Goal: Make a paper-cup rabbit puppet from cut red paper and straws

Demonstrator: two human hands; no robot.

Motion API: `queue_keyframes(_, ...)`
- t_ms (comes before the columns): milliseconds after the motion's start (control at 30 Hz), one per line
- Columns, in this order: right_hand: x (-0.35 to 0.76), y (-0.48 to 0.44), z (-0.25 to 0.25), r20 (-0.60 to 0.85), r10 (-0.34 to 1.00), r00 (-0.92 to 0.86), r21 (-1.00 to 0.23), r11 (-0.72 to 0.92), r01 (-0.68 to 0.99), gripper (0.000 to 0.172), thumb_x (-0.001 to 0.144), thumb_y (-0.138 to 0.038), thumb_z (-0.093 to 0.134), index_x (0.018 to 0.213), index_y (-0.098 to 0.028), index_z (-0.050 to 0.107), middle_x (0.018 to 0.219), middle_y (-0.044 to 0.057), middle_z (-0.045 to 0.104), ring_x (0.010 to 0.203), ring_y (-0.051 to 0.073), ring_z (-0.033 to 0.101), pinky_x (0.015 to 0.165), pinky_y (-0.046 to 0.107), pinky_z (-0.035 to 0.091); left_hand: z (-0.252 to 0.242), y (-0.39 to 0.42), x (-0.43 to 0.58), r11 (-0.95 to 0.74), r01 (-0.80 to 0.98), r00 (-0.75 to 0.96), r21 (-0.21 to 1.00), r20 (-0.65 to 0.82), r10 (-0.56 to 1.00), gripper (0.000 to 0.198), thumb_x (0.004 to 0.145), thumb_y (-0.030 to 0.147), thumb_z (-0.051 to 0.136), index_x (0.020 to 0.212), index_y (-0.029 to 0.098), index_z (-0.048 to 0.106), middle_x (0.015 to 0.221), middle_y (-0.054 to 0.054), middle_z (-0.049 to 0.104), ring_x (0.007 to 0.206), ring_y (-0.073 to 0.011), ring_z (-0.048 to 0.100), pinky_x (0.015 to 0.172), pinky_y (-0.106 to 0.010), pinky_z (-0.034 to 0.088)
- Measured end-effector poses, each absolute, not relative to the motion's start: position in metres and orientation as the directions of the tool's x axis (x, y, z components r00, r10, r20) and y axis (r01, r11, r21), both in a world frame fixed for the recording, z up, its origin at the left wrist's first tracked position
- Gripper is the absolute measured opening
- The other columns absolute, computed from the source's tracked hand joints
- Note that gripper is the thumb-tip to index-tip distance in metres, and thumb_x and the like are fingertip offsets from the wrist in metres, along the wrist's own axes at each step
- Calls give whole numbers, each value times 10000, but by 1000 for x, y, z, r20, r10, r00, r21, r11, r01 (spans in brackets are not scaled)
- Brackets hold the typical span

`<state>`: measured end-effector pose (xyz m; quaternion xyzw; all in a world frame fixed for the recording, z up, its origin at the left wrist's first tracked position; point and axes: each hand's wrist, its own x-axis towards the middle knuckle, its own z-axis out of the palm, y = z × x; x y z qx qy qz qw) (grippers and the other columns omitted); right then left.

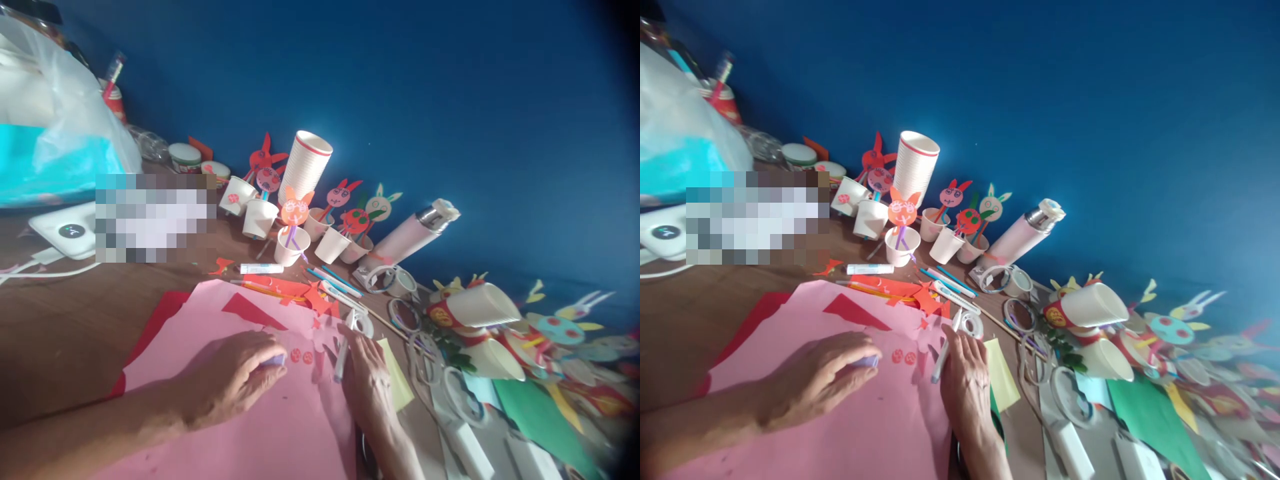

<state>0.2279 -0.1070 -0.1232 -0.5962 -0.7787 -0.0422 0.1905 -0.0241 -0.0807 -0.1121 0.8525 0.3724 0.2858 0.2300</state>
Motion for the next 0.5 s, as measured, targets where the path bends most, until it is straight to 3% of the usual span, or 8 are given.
queue_keyframes(133, 226, -106, -120, 352, 898, -263, -101, 316, 943, 386, 800, -51, 371, 1103, -190, 564, 1015, 92, 637, 1071, 252, 501, 893, 423, 327, -106, -80, -23, -464, 539, 497, 702, 180, 849, 198, 865, 285, 428, 996, 251, 573, 958, 0, 690, 845, -139, 647, 728, -229, 497)
queue_keyframes(300, 218, -108, -120, 333, 910, -246, -132, 304, 943, 412, 782, -11, 370, 1026, -241, 609, 1016, 51, 657, 1111, 242, 474, 882, 395, 314, -96, -79, -23, -284, 616, 410, 735, 8, 912, 218, 860, 344, 394, 944, 264, 579, 780, 31, 680, 614, -120, 623, 587, -209, 471)
queue_keyframes(500, 213, -110, -114, 420, 884, -203, -95, 266, 959, 365, 788, -51, 387, 1004, -224, 626, 1079, 85, 611, 1035, 246, 512, 886, 422, 308, -96, -78, -26, -303, 595, 398, 745, 55, 916, 215, 846, 307, 389, 944, 255, 573, 788, 27, 661, 623, -114, 608, 560, -189, 442)
